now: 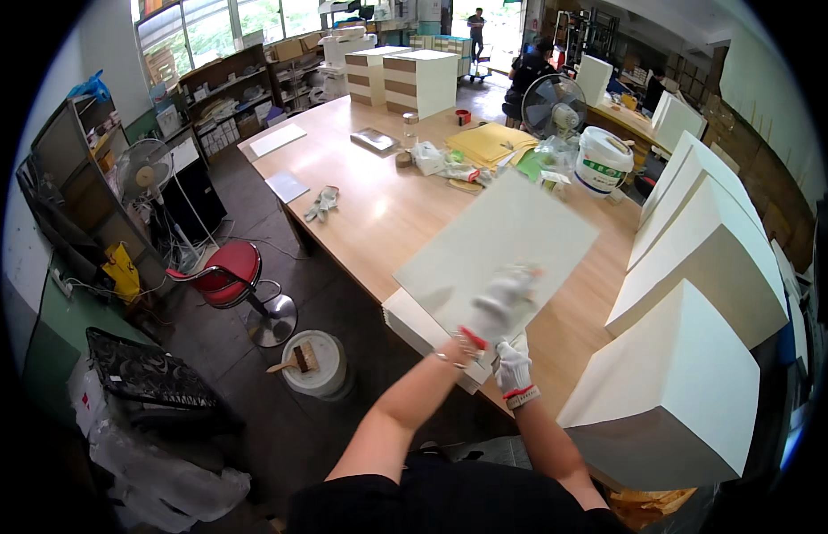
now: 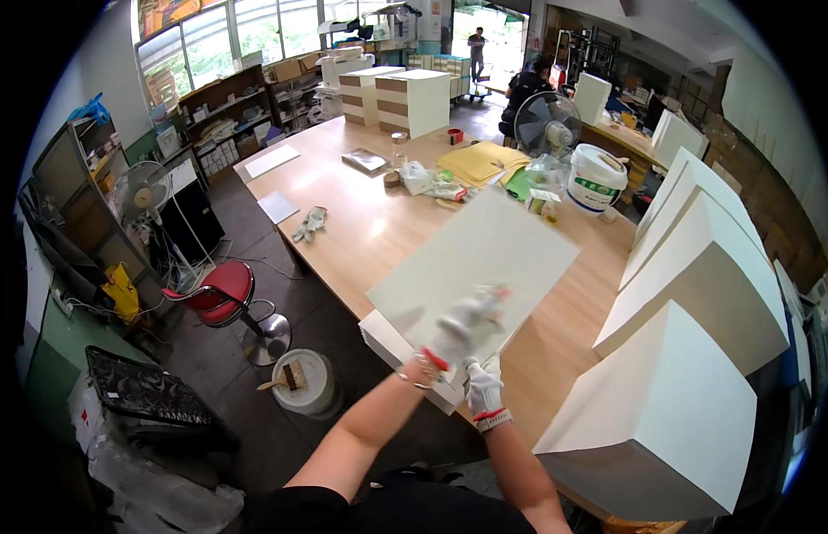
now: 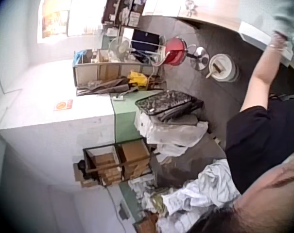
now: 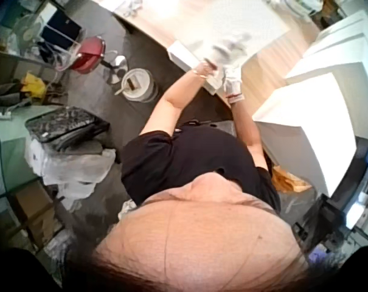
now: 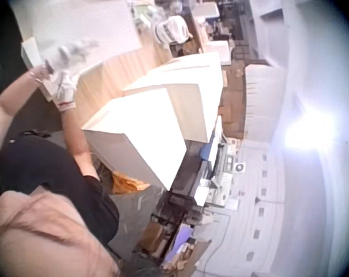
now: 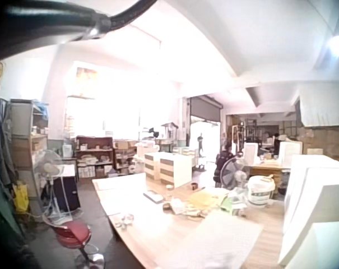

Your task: The person repeatedly picks up white rectangular panels from a table and places them onto a stack of similar panels. The person wears white gloves and handles the panels one at a time in a repetitive loop.

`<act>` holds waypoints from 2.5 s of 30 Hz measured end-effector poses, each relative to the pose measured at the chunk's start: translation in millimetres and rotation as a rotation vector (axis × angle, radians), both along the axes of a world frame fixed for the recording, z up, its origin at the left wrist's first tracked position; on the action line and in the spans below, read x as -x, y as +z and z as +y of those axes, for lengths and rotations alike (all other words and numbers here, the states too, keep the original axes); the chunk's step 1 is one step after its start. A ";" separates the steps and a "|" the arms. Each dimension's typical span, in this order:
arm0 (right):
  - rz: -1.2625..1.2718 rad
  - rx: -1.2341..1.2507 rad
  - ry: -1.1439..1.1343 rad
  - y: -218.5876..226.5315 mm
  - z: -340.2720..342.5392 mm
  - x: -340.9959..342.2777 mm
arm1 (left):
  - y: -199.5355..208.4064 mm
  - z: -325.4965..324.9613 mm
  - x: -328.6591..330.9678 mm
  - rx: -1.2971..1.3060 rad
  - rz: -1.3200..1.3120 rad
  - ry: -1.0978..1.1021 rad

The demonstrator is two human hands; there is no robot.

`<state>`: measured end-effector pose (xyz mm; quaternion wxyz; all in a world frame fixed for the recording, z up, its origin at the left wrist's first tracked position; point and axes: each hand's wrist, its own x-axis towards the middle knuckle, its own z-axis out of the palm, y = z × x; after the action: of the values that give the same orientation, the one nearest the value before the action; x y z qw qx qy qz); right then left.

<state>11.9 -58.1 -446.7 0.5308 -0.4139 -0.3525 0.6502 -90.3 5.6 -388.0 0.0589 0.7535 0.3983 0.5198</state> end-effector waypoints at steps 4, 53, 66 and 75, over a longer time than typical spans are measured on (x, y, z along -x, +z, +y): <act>-0.328 0.166 0.077 -57.4 16.9 -17.2 | -62.3 -32.3 124.7 0.287 0.035 0.436; -0.827 -1.070 -0.373 205.8 -178.6 -260.2 | 70.1 -22.7 127.4 0.156 -0.022 0.239; -1.390 -0.101 -1.076 220.6 -249.3 -436.4 | 244.7 -147.2 -313.4 -0.305 0.658 -0.953; -1.537 -0.914 -1.041 250.2 -217.9 -444.1 | 218.3 -157.5 -391.0 -0.169 0.820 -0.897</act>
<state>456.0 -276.0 -196.5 0.4844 -0.5774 -0.5869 -0.2958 300.7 -151.8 -169.6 0.0540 0.9883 -0.0102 0.1421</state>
